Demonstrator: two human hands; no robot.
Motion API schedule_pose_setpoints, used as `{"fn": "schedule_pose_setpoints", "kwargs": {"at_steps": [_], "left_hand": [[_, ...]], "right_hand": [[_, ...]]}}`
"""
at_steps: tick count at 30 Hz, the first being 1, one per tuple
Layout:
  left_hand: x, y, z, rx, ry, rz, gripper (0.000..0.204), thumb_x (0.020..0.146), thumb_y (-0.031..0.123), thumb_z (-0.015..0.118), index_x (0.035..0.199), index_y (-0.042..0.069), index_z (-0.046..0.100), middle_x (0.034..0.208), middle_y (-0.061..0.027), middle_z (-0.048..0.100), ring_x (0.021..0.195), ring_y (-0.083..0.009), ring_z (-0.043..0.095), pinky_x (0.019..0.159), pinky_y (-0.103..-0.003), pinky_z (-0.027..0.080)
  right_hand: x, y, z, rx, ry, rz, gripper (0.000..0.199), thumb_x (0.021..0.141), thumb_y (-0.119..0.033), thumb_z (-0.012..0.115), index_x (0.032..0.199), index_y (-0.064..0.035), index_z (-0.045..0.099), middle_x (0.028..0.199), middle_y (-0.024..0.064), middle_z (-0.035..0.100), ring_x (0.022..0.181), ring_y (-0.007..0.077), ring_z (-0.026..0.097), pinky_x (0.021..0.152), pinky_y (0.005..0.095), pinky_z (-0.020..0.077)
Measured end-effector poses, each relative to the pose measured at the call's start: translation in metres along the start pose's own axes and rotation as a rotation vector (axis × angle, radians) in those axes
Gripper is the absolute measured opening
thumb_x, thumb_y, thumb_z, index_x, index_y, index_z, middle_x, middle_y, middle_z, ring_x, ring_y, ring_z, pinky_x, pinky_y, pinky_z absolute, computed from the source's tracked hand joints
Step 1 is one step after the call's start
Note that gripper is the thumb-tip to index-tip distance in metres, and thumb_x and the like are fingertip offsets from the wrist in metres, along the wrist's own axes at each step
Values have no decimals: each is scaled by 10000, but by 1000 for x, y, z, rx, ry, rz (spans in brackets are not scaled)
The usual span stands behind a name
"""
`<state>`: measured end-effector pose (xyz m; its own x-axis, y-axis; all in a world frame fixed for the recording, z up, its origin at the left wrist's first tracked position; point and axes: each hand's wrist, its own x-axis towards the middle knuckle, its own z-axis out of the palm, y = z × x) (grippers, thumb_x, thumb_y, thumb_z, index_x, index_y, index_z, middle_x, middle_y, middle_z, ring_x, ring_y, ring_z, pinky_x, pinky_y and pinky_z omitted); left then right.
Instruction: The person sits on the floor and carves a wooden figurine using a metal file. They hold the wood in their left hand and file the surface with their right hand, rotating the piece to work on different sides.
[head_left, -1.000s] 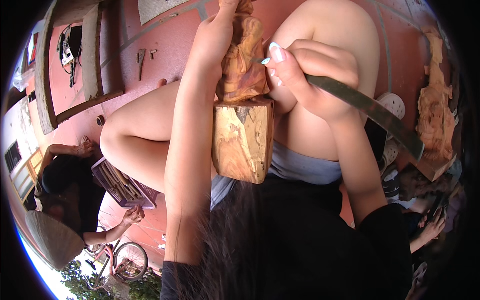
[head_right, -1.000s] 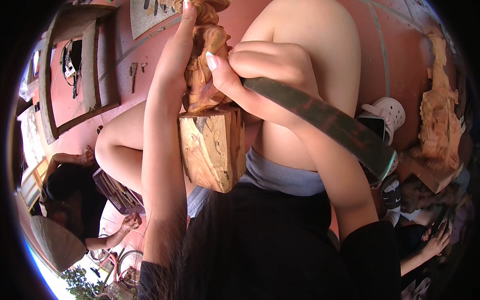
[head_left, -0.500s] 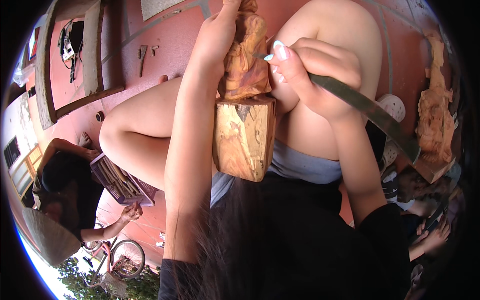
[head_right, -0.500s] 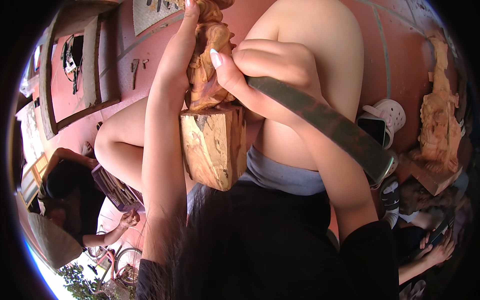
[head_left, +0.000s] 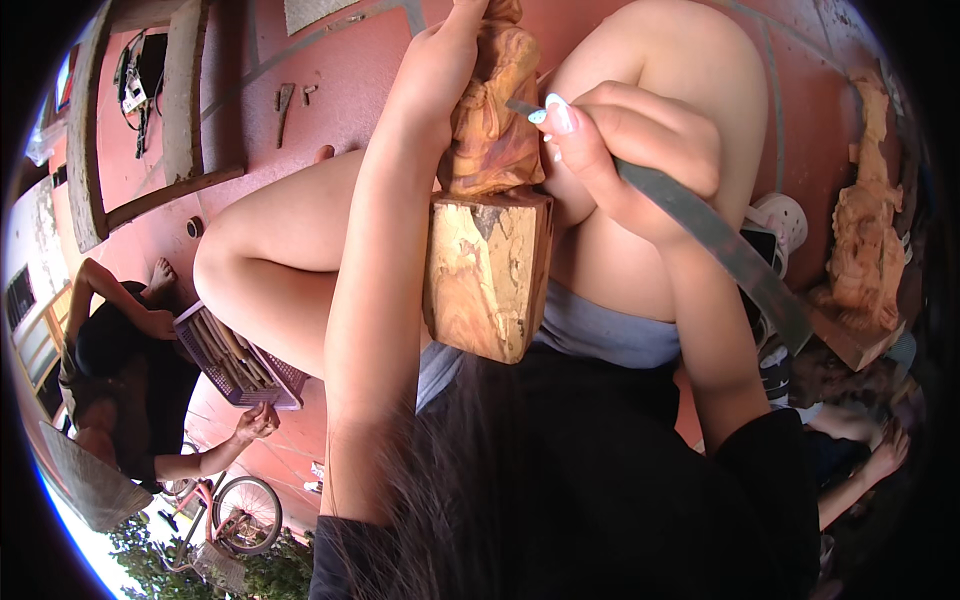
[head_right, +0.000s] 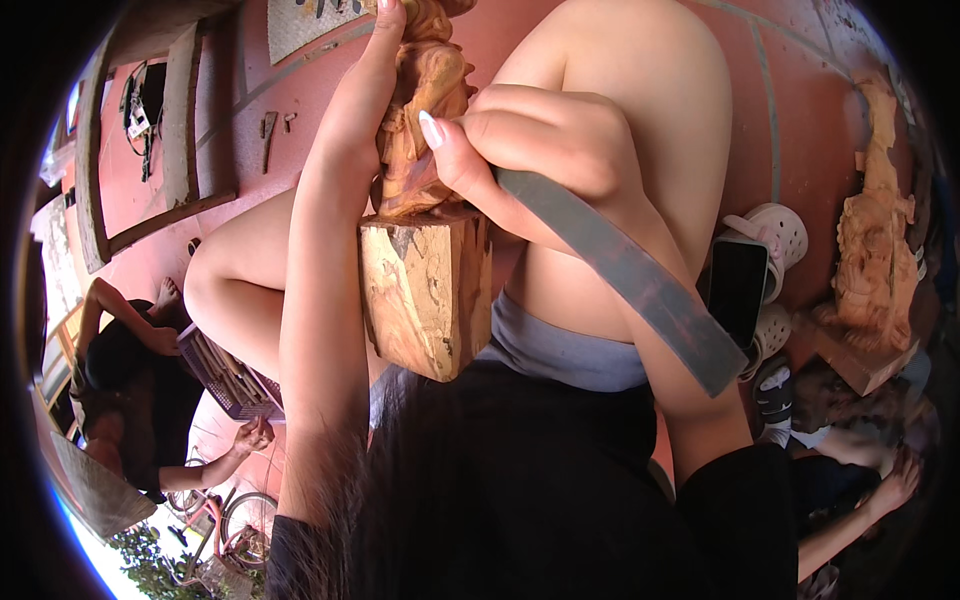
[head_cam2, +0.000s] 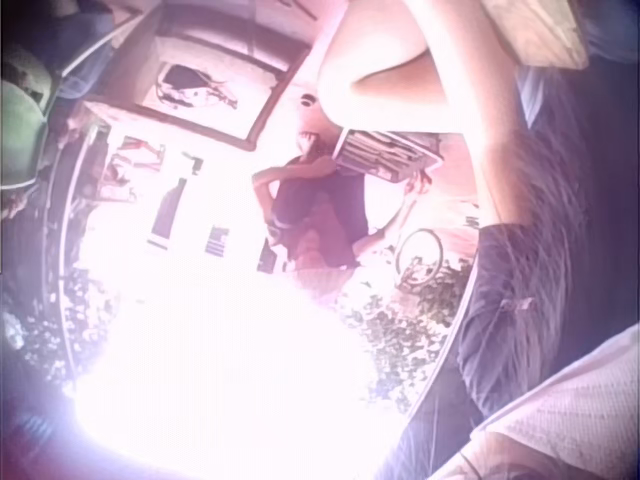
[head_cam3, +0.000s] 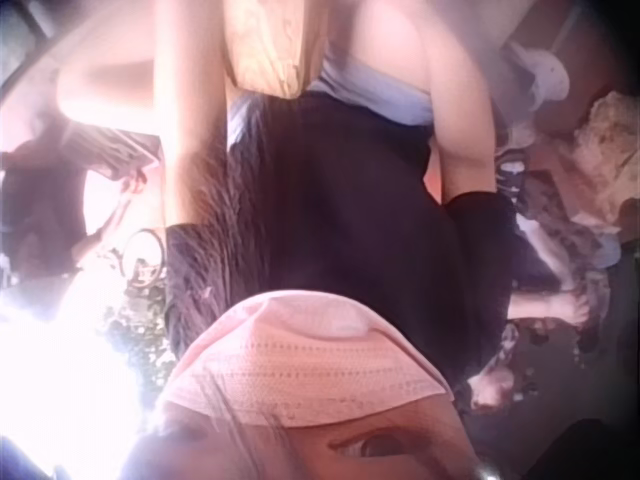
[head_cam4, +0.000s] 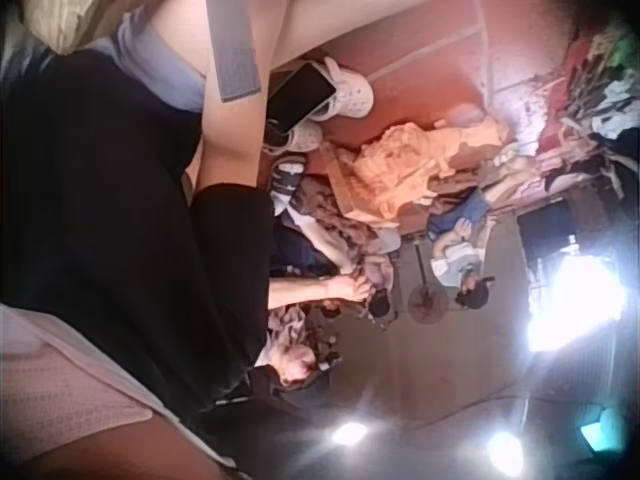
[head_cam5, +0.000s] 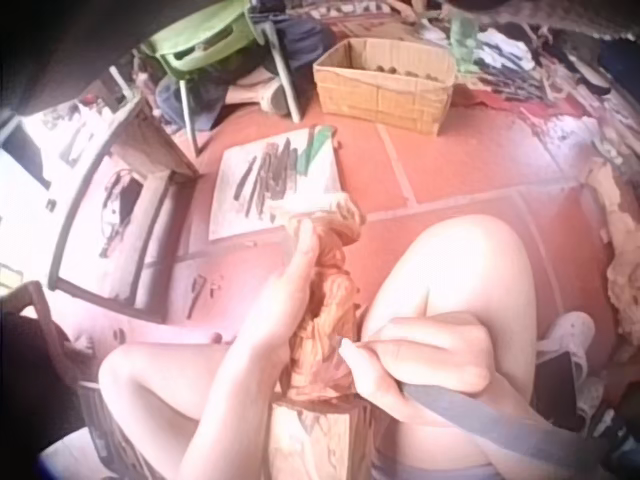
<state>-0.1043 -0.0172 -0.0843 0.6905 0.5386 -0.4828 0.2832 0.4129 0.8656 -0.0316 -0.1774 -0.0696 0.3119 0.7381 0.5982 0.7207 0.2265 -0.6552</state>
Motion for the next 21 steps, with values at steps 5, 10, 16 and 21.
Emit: {"fn": "schedule_pose_setpoints", "kwargs": {"at_steps": [5,10,16,21], "left_hand": [[-1,5,-1,-5,-19,-77,607,990,601,507,1212,48,627,914,-58,659,794,-140,637,701,-270,528],[6,-1,-3,3,-11,-87,608,992,602,502,1214,49,625,906,-55,658,781,-143,640,688,-279,534],[10,-1,-2,-33,-9,-107,598,996,592,504,1224,52,622,910,-50,655,781,-142,640,680,-281,534],[9,-1,-5,-73,-35,-150,586,996,587,508,1243,66,614,899,-45,646,791,-142,639,674,-280,535]], "right_hand": [[4,0,2,5,15,-9,151,904,38,666,763,90,672,660,130,635,551,193,601,504,282,462],[3,1,2,36,41,-22,150,904,40,665,762,88,673,662,128,635,551,191,599,504,280,460],[1,-1,-1,23,31,3,154,900,38,672,753,83,675,653,131,634,539,186,596,489,284,451],[3,2,0,33,27,-3,176,901,30,675,734,85,666,634,132,632,496,185,581,464,284,440]]}}
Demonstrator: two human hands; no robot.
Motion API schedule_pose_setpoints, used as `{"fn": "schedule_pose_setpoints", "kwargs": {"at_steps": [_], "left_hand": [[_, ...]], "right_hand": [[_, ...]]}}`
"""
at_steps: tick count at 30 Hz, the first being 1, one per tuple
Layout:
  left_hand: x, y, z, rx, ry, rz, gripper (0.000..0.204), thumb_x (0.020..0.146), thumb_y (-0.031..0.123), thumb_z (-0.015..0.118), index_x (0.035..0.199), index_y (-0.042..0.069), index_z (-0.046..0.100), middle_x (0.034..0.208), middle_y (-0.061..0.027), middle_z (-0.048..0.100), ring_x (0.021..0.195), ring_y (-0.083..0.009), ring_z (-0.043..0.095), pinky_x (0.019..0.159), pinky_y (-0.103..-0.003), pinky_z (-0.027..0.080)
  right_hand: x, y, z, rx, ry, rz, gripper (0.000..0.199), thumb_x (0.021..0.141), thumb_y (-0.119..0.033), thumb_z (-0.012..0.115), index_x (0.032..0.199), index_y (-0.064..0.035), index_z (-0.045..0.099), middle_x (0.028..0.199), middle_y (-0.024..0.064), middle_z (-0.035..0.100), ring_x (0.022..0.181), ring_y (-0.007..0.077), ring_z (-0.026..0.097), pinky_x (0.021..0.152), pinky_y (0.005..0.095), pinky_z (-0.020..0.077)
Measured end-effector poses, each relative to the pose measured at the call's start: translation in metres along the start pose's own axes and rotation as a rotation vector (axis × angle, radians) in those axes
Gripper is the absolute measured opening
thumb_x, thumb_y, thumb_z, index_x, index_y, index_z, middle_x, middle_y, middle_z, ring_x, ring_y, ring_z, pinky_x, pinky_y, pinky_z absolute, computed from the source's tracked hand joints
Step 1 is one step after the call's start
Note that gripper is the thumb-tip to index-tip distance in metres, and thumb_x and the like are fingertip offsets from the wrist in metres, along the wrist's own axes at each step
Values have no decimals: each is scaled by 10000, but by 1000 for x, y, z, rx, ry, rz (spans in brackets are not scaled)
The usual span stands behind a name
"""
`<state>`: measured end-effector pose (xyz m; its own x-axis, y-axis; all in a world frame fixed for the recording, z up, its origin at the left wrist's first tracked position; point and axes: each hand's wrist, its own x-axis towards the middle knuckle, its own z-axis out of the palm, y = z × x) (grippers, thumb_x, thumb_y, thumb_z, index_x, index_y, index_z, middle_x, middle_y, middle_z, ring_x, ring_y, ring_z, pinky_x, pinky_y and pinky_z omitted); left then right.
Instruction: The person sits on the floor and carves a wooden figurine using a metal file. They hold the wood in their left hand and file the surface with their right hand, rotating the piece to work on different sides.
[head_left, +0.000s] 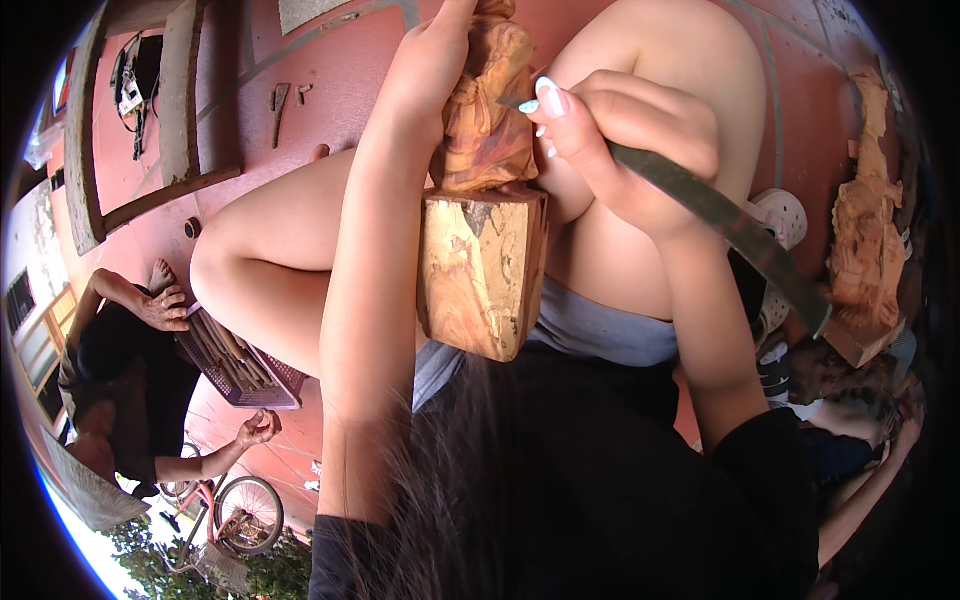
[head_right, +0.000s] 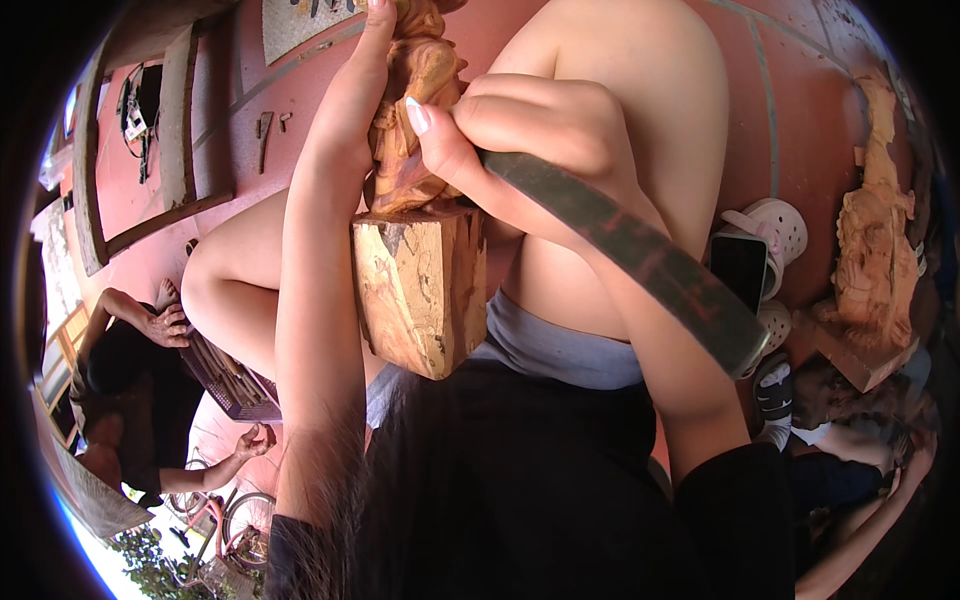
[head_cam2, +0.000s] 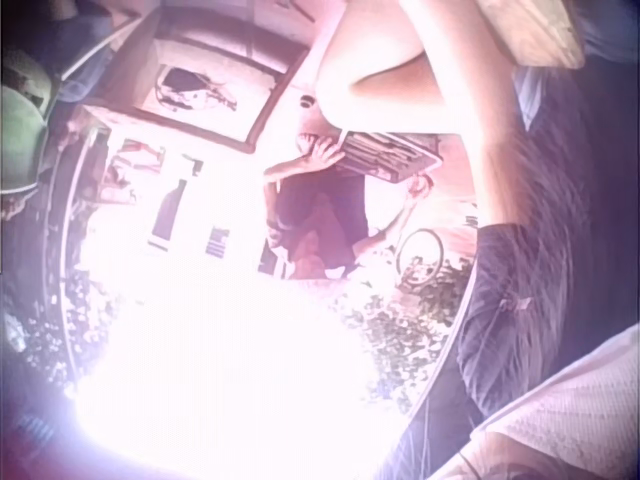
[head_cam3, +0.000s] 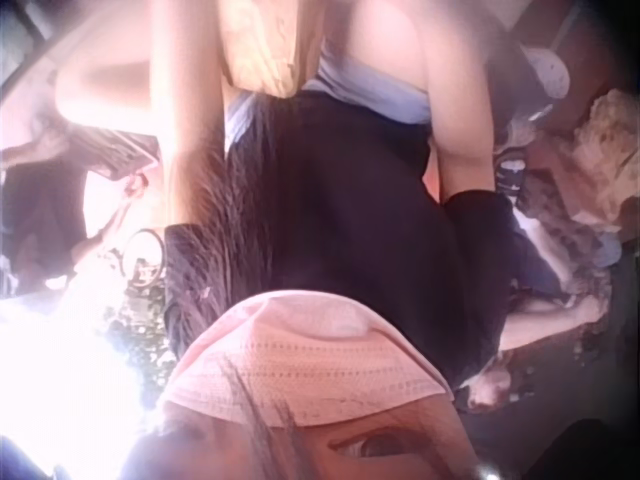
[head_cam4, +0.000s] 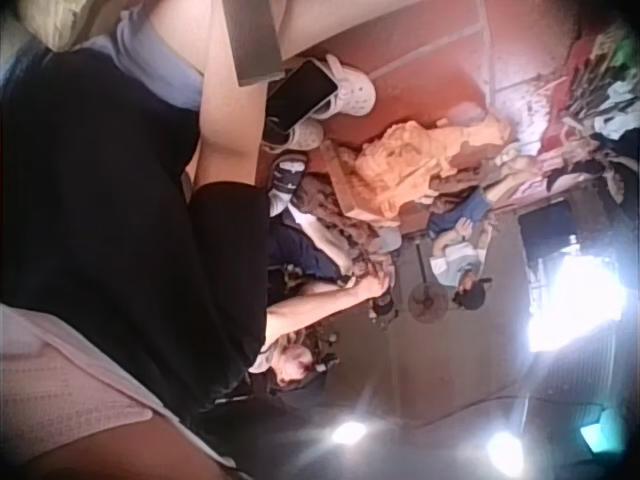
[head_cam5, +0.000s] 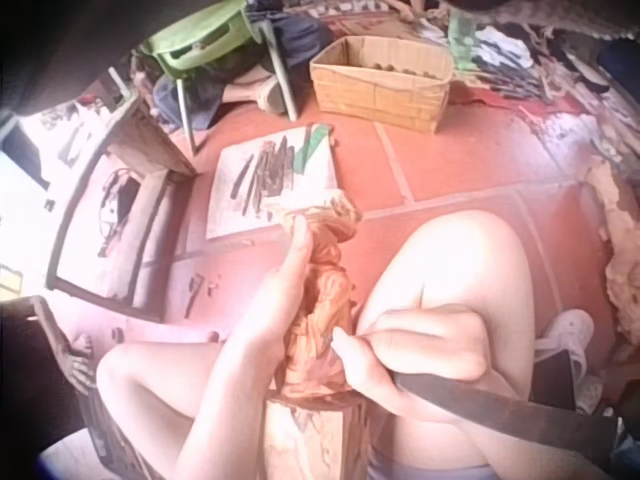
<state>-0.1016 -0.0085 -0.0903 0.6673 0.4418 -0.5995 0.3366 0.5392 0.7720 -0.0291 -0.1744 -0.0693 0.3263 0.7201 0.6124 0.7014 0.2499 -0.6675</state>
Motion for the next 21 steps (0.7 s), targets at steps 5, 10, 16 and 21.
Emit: {"fn": "schedule_pose_setpoints", "kwargs": {"at_steps": [5,10,16,21], "left_hand": [[-1,-1,3,-22,-17,55,582,998,583,507,1261,72,604,902,-55,638,802,-149,643,692,-291,551],[-7,2,9,-65,-1,32,582,999,582,503,1268,74,598,919,-63,639,804,-154,646,701,-295,558],[-8,5,5,2,-23,-22,593,990,594,511,1263,75,598,912,-61,641,772,-148,644,672,-282,552],[0,-1,5,-78,25,2,591,987,607,503,1202,69,621,840,-51,640,699,-141,636,620,-264,539]], "right_hand": [[-1,1,-2,26,27,116,186,936,5,654,787,109,690,659,126,667,528,156,617,500,258,486],[0,4,12,113,120,128,288,928,-80,699,678,43,621,578,97,560,476,180,527,458,309,408],[-5,3,7,75,83,172,307,917,-85,711,643,12,613,540,84,502,450,208,476,433,346,360],[2,2,2,4,1,113,226,960,-29,633,792,106,700,641,113,663,548,140,630,518,252,496]]}}
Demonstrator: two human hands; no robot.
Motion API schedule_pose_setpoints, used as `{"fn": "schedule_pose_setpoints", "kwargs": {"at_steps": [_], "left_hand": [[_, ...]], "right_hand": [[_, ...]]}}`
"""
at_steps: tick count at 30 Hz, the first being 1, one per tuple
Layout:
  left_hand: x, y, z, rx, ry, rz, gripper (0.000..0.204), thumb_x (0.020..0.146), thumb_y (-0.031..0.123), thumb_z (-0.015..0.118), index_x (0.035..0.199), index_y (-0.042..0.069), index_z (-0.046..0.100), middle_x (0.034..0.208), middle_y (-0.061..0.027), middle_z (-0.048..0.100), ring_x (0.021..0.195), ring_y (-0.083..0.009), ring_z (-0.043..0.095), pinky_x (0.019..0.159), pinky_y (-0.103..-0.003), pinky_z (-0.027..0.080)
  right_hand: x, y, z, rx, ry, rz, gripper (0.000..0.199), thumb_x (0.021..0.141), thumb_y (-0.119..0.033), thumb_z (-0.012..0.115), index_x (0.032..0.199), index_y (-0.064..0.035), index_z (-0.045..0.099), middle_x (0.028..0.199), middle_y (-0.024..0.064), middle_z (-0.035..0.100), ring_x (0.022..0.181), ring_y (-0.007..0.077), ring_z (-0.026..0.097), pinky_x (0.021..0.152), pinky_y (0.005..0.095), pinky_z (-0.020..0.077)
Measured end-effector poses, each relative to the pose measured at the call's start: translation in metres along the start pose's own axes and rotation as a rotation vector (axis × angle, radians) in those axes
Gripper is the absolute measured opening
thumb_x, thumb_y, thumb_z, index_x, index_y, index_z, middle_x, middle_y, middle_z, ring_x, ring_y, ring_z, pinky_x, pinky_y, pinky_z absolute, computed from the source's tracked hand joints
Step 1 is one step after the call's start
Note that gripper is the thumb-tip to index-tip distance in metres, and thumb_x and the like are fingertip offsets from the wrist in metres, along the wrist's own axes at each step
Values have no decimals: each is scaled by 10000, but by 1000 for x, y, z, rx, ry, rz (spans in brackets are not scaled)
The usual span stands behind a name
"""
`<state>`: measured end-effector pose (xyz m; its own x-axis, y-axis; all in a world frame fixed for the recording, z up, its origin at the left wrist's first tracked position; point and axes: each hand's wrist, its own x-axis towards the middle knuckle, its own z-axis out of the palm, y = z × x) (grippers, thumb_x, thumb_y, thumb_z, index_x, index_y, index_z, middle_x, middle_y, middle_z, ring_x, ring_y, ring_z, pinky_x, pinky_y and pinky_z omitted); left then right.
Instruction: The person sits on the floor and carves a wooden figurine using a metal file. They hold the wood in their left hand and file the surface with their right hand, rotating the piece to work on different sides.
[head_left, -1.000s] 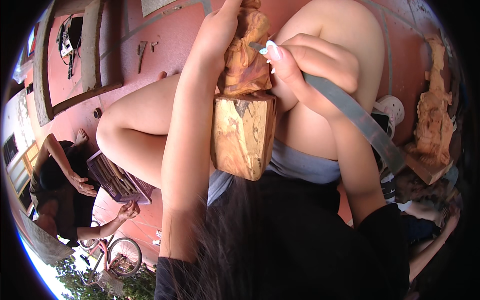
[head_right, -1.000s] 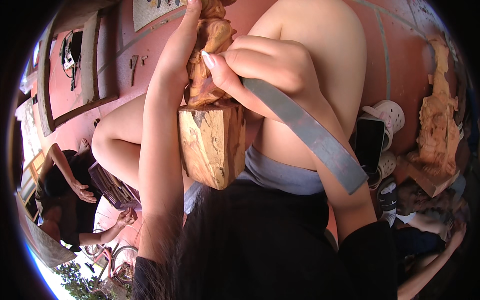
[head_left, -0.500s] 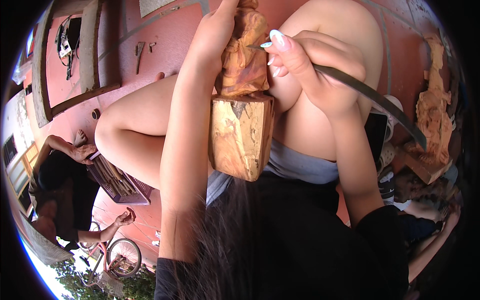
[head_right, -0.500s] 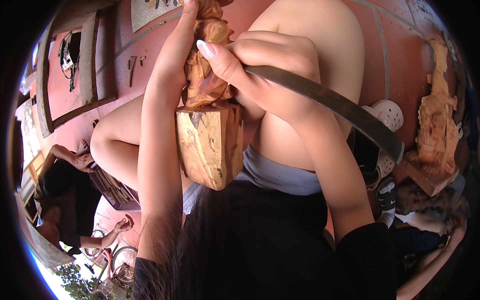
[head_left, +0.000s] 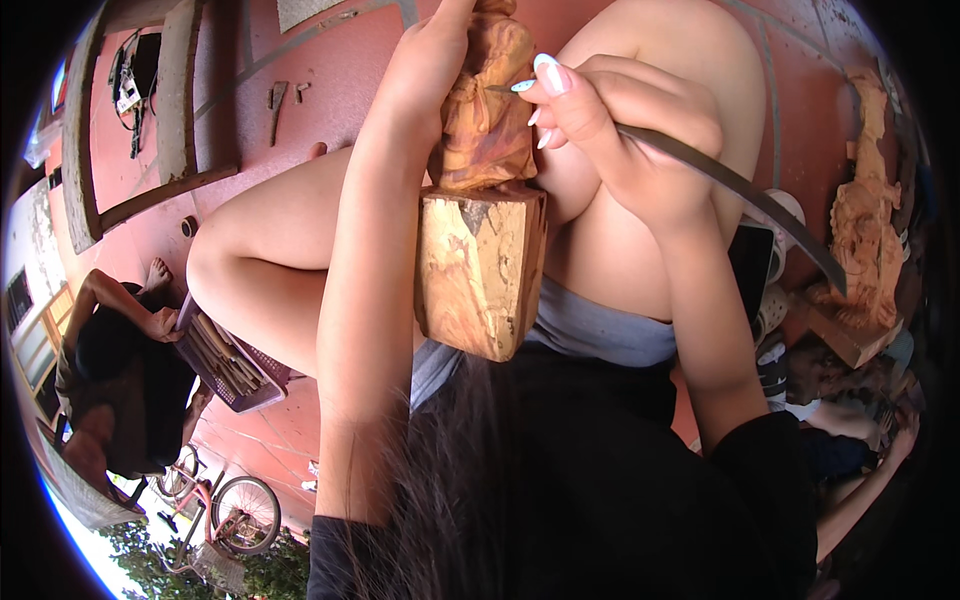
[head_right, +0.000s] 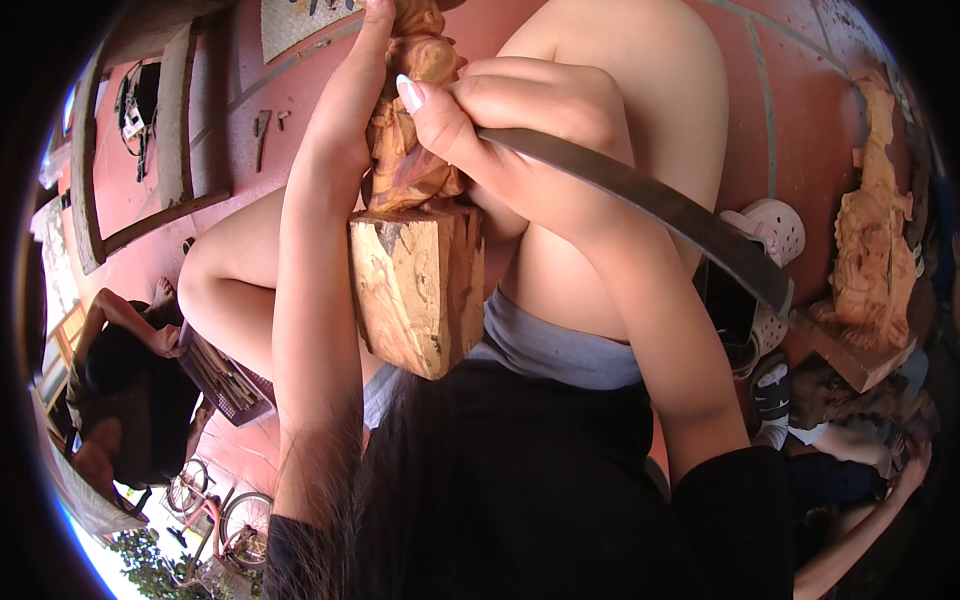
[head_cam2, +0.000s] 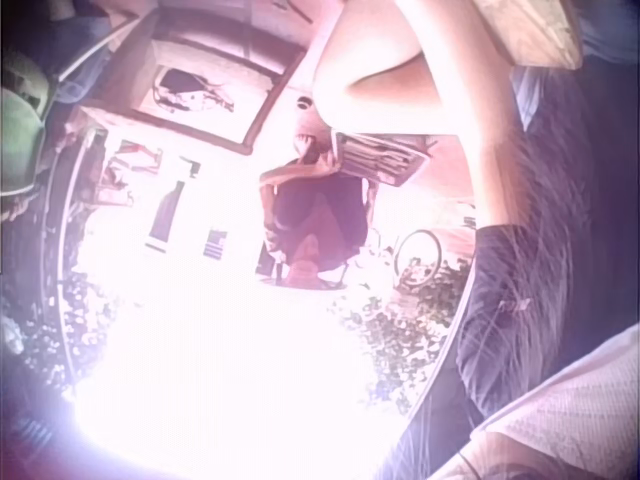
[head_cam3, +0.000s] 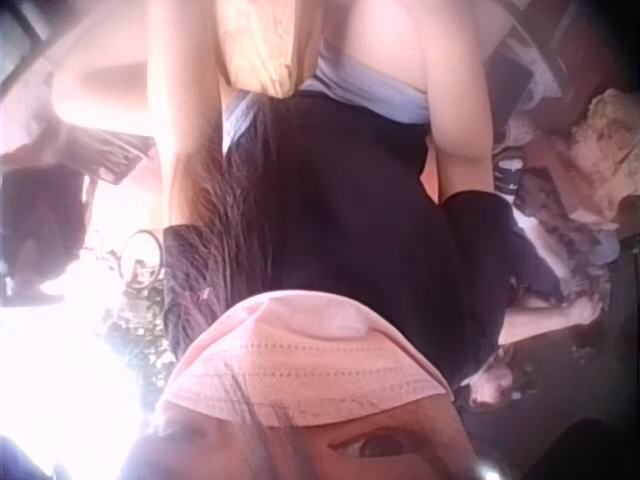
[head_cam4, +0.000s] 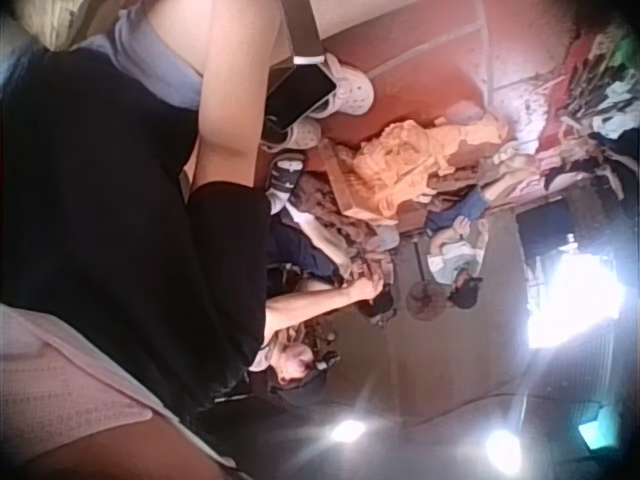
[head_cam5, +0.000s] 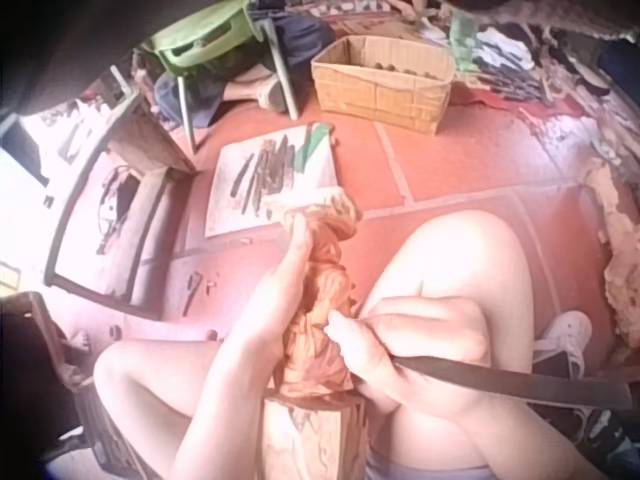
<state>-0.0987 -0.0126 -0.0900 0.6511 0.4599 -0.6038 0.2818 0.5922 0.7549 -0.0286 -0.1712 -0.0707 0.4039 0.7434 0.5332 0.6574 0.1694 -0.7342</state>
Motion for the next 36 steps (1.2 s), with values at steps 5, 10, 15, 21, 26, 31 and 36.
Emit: {"fn": "schedule_pose_setpoints", "kwargs": {"at_steps": [5,10,15,21,26,31,36], "left_hand": [[-2,2,-2,59,-64,1,588,989,606,500,1198,70,619,833,-50,642,685,-140,635,605,-258,535],[-12,5,11,26,21,-7,558,1004,580,493,1207,75,613,845,-51,649,697,-141,640,619,-261,540],[2,-3,-4,36,-5,11,526,1010,553,505,1211,79,615,877,-54,653,756,-139,648,653,-270,547],[1,-4,-4,62,-7,15,518,1008,551,511,1220,90,612,871,-51,647,760,-133,641,642,-261,542],[2,-4,-9,32,-65,-9,534,1005,570,503,1249,104,596,886,-42,639,757,-137,637,662,-266,545],[-13,5,8,10,-40,33,538,1009,562,503,1260,95,589,913,-31,631,761,-119,626,650,-246,531],[-1,-1,-3,82,-52,42,539,1005,563,511,1222,80,608,892,-35,642,734,-121,625,623,-244,520]], "right_hand": [[-6,1,1,84,54,58,268,923,-69,687,686,43,632,573,96,542,490,194,524,470,320,408],[-4,2,7,116,90,92,319,915,-98,705,635,12,597,539,94,484,458,218,469,447,352,366],[-3,2,9,151,113,79,318,920,-111,704,645,15,605,539,102,490,454,220,467,448,351,369],[-4,0,8,182,123,140,338,929,-124,697,635,11,597,533,93,496,447,214,461,445,346,366],[-3,2,9,164,118,131,354,930,-135,696,621,4,593,529,84,498,437,203,450,438,339,358],[-2,1,7,144,106,174,357,931,-140,695,619,3,595,517,87,499,425,190,460,430,328,359],[-3,1,4,125,98,172,356,926,-128,697,613,3,589,504,86,490,414,181,466,426,327,363]]}}
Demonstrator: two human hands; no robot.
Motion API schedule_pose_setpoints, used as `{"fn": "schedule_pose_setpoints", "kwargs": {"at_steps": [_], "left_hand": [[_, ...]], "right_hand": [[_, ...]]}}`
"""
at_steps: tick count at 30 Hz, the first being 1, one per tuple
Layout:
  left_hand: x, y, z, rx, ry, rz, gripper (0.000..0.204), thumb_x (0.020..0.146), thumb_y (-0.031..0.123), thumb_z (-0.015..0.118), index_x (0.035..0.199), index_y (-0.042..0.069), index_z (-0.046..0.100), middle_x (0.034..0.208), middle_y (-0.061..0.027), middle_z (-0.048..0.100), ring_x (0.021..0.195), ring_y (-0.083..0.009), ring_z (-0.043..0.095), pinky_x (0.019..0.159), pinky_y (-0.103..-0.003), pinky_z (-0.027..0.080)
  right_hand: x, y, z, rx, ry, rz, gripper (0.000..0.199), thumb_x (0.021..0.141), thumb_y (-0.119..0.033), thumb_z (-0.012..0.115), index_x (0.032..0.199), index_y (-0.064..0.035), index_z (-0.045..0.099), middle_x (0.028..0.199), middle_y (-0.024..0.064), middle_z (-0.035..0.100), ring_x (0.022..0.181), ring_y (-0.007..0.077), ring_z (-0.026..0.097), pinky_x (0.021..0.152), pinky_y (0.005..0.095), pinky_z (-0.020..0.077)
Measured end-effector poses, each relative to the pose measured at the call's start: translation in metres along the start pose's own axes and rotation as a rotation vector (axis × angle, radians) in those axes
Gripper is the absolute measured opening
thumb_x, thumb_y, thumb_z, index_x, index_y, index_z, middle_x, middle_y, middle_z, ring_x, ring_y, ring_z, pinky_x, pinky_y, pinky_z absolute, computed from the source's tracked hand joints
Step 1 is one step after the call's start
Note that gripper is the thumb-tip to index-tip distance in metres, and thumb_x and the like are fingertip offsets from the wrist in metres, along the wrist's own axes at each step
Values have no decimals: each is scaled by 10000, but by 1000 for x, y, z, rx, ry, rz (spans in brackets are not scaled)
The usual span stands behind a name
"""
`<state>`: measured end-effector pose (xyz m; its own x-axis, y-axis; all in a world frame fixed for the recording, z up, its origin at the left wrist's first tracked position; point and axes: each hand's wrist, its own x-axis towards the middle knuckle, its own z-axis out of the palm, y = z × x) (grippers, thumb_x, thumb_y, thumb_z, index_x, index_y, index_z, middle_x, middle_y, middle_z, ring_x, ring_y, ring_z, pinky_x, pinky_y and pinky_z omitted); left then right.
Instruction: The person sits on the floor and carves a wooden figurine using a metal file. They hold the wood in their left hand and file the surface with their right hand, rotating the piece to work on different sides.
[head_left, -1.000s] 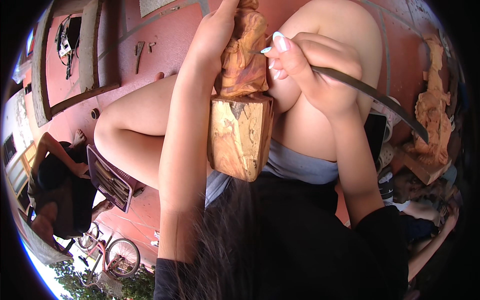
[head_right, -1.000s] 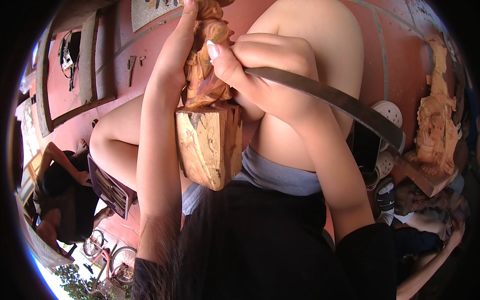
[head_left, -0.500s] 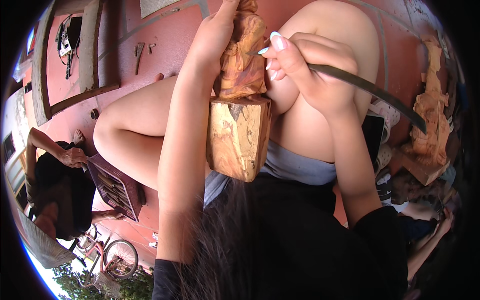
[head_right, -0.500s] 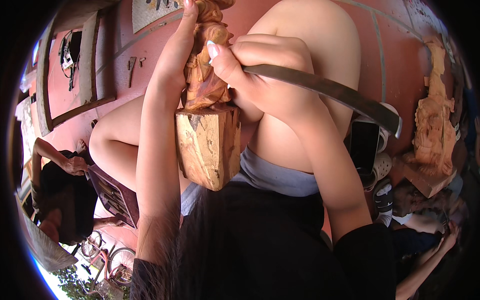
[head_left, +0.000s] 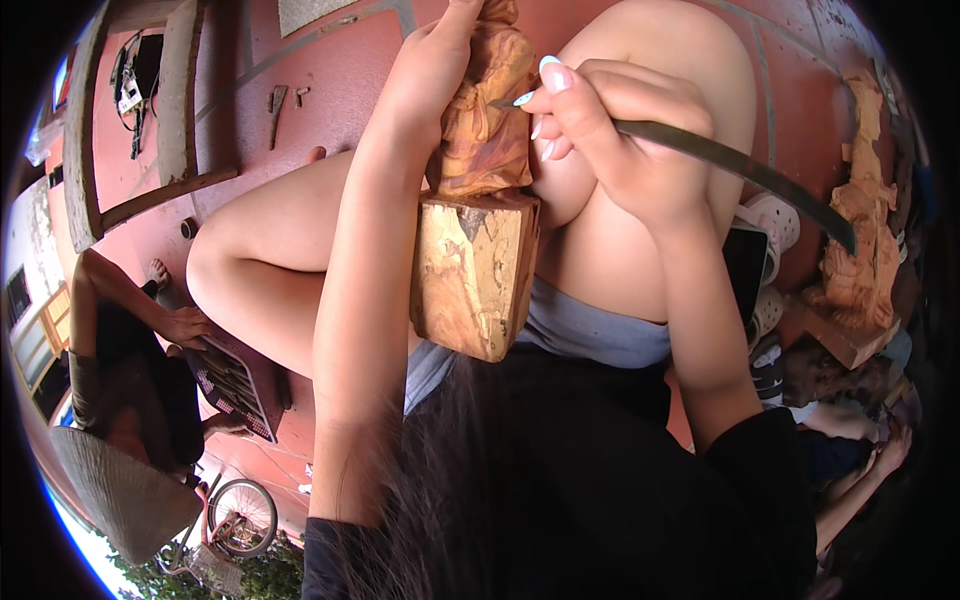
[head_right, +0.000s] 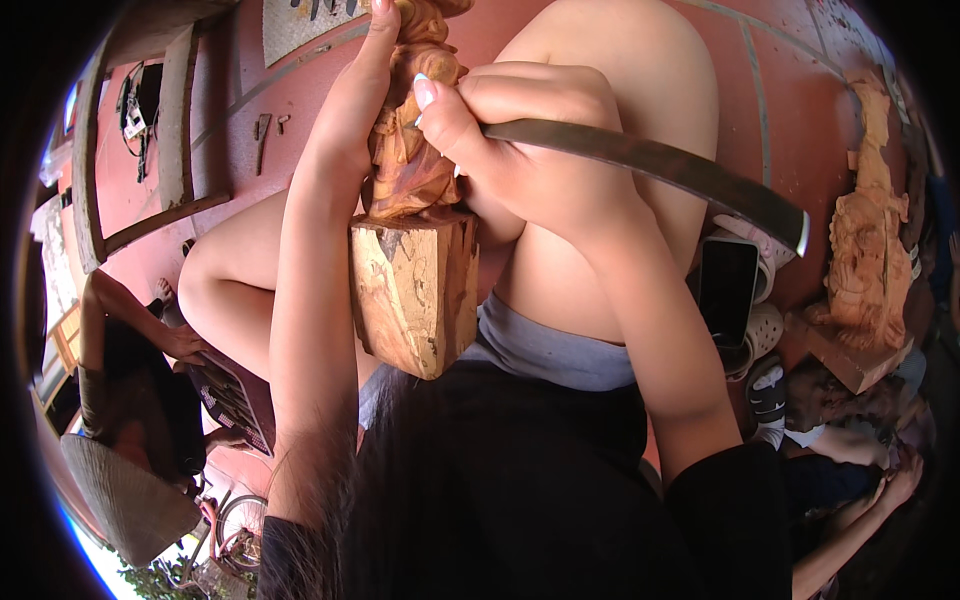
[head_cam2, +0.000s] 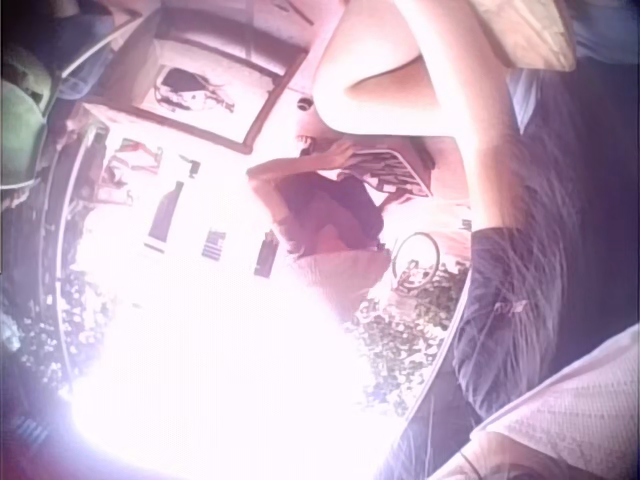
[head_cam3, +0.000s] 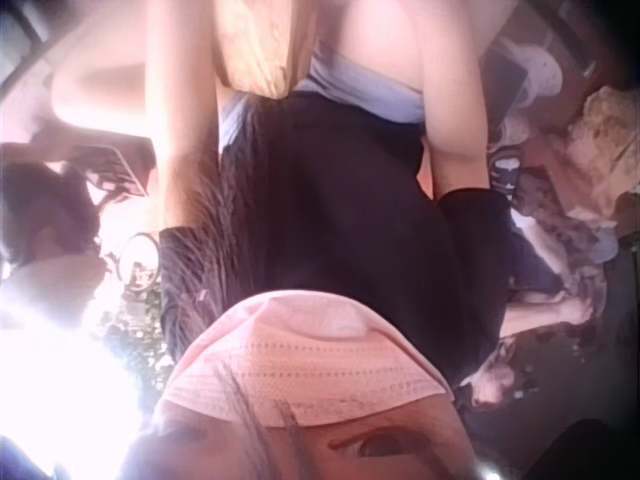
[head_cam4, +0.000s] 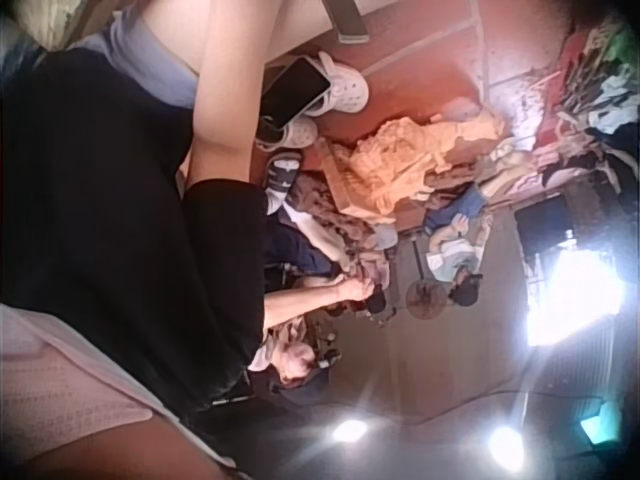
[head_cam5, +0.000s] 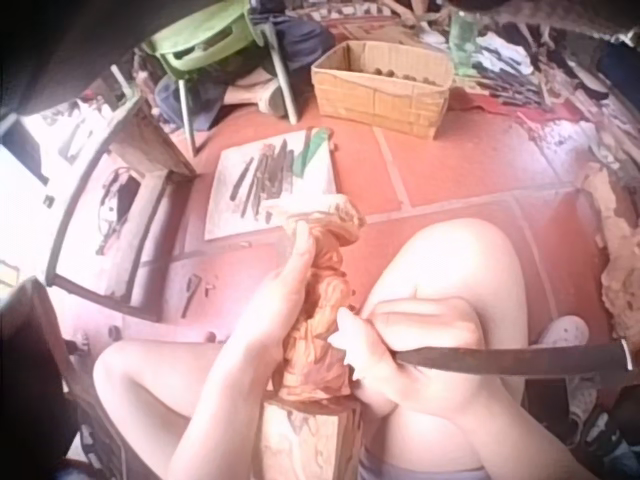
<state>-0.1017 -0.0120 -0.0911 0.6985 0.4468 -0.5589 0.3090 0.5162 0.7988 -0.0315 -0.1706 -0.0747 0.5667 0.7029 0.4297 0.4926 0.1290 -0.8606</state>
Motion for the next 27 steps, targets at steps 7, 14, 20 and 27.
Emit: {"fn": "schedule_pose_setpoints", "kwargs": {"at_steps": [7,14,20,27], "left_hand": [[-7,10,-4,-18,-139,-53,519,1009,536,523,1193,60,617,873,-45,644,732,-133,640,615,-260,529],[4,-3,-2,-66,-8,-37,556,1002,570,507,1186,56,615,869,-54,638,737,-144,646,627,-268,539],[-6,6,-1,15,-22,-50,611,986,610,506,1170,38,624,832,-43,654,732,-132,645,641,-257,531],[-14,9,5,27,-13,-4,669,970,636,512,1181,11,620,904,-65,673,783,-133,657,682,-265,545]], "right_hand": [[0,1,-3,-19,-33,-65,344,924,-103,689,613,5,587,527,87,512,433,195,485,431,326,373],[-1,-2,-1,45,-16,-47,324,923,-100,689,635,20,603,549,96,539,458,201,511,446,319,390],[-1,-2,-2,40,-42,-22,342,933,-116,686,629,20,609,552,91,557,458,186,522,447,314,398],[-2,-8,-4,58,-22,95,347,945,-137,679,637,20,645,557,76,614,476,140,579,458,273,436]]}}
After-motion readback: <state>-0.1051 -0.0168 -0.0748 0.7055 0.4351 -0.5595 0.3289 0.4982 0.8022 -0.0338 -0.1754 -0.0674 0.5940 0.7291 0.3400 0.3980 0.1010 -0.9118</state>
